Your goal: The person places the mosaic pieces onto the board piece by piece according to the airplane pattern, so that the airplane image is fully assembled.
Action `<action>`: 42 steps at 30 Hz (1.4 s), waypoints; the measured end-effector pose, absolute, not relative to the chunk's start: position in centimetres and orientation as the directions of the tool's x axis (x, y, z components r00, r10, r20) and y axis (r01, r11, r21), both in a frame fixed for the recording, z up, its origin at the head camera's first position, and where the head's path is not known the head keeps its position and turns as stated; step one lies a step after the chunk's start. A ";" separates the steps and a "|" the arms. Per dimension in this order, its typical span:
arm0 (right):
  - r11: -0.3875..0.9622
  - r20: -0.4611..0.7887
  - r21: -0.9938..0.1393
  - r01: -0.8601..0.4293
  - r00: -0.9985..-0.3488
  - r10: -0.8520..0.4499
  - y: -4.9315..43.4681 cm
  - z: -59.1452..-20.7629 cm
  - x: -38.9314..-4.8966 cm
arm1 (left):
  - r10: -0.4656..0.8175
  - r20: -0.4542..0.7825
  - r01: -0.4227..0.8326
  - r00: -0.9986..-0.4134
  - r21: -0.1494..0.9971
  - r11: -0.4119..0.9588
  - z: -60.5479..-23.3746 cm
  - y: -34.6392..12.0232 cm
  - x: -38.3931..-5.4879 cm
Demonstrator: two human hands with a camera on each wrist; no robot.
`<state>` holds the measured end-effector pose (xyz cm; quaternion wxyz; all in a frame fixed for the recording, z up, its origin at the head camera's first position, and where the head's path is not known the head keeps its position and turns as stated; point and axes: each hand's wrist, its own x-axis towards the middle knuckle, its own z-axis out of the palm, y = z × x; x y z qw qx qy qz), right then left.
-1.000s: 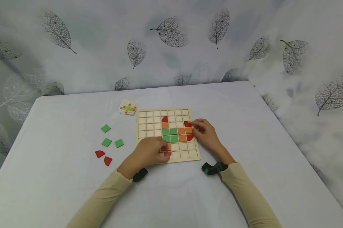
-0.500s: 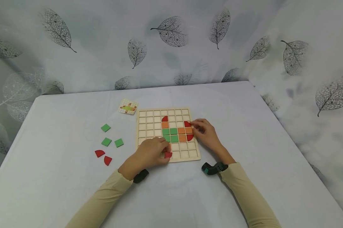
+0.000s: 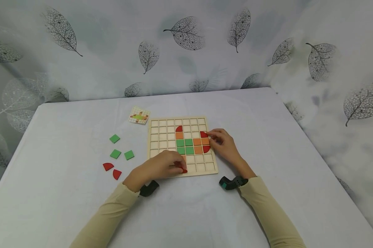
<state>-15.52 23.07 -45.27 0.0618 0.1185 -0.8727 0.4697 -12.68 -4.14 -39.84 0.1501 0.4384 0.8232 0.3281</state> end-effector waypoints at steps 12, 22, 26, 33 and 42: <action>0.539 0.211 -0.803 -0.256 -0.967 -0.145 23.0 -45.3 -15.5 | 0.806 0.024 0.631 -0.592 0.635 0.445 -40.3 -4.5 -13.2; 0.535 0.219 -0.803 -0.263 -0.965 -0.147 23.0 -45.2 -15.5 | 0.800 -0.008 0.622 -0.600 0.624 0.473 -40.0 -5.0 -13.2; 0.527 0.222 -0.807 -0.266 -0.964 -0.146 22.9 -45.2 -15.5 | 0.813 0.012 0.648 -0.582 0.610 0.455 -39.8 -4.7 -13.2; 0.536 0.209 -0.805 -0.255 -0.967 -0.146 22.7 -45.3 -15.2 | 0.811 -0.011 0.644 -0.585 0.601 0.473 -39.9 -4.5 -12.8; 0.537 0.218 -0.802 -0.262 -0.965 -0.146 22.9 -45.0 -15.2 | 0.761 0.029 0.637 -0.648 0.569 0.520 -40.2 -5.2 -12.5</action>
